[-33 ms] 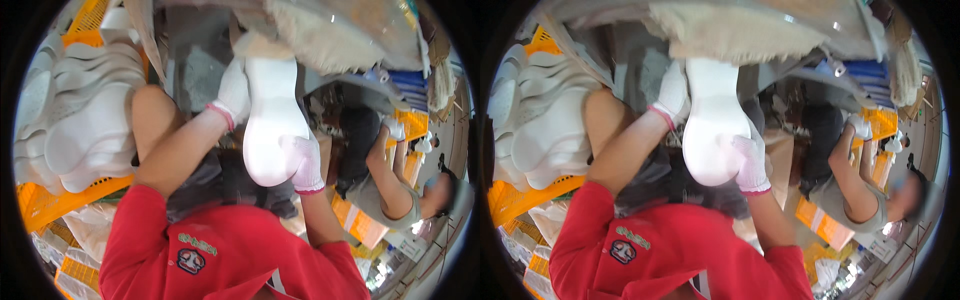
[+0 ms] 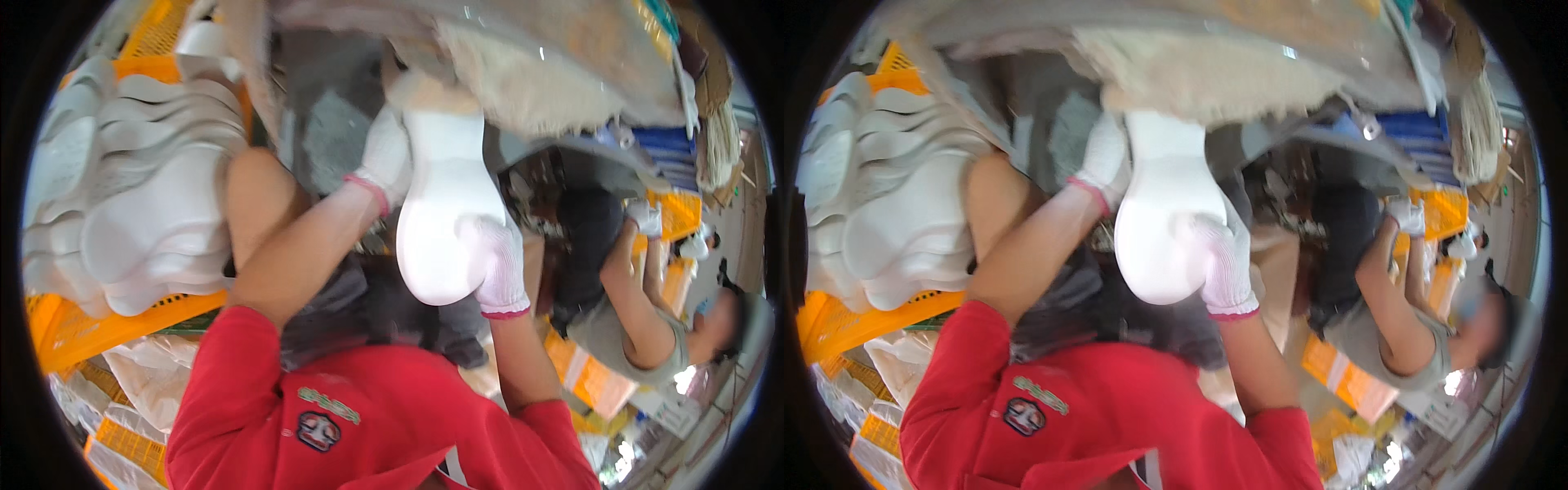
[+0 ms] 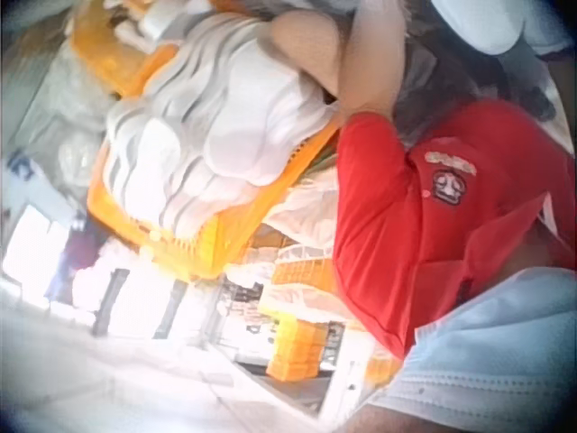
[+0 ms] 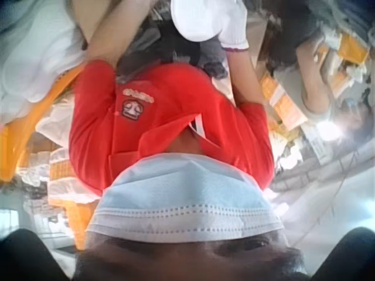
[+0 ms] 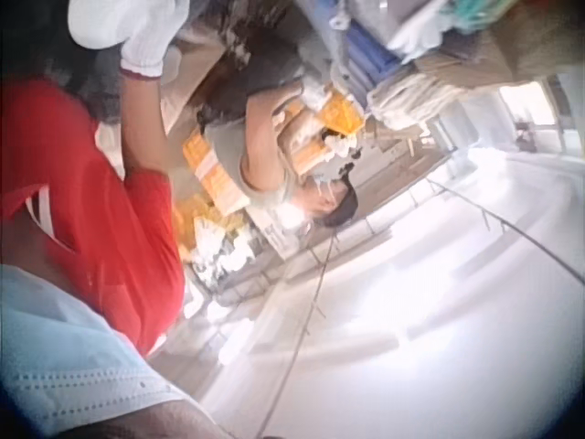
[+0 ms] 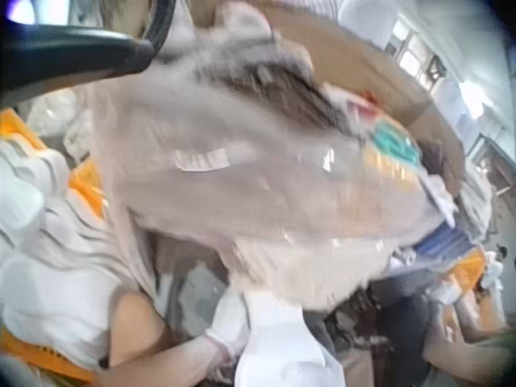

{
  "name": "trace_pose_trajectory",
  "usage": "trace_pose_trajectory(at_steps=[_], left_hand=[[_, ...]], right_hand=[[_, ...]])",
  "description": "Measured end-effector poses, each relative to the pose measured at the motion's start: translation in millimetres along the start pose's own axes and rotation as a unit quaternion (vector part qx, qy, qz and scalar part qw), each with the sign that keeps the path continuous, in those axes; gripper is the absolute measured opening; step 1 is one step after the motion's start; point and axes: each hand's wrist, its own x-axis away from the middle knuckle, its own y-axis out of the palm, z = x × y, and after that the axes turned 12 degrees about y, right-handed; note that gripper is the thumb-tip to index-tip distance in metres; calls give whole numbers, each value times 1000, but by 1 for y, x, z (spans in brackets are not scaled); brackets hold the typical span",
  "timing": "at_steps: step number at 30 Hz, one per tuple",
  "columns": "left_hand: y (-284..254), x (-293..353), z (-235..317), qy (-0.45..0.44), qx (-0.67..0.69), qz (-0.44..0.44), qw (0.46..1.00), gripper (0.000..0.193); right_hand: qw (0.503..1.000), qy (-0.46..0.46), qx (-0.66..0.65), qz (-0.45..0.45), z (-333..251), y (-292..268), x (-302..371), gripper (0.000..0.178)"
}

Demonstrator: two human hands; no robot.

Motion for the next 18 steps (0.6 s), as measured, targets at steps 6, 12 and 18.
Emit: trace_pose_trajectory(at_steps=[6, 12, 18], left_hand=[[17, 66, 86, 43, -574, -174, 799, 49], [-7, 187, 262, 340, -901, -128, 238, 63], [21, 225, 325, 94, -989, -67, -89, 84]], right_hand=[[956, -77, 282, -9, -2, -53, 10, 51], [808, 24, 577, 117, 57, -204, 76, 60], [773, 56, 615, 145, 92, -238, 105, 61]])
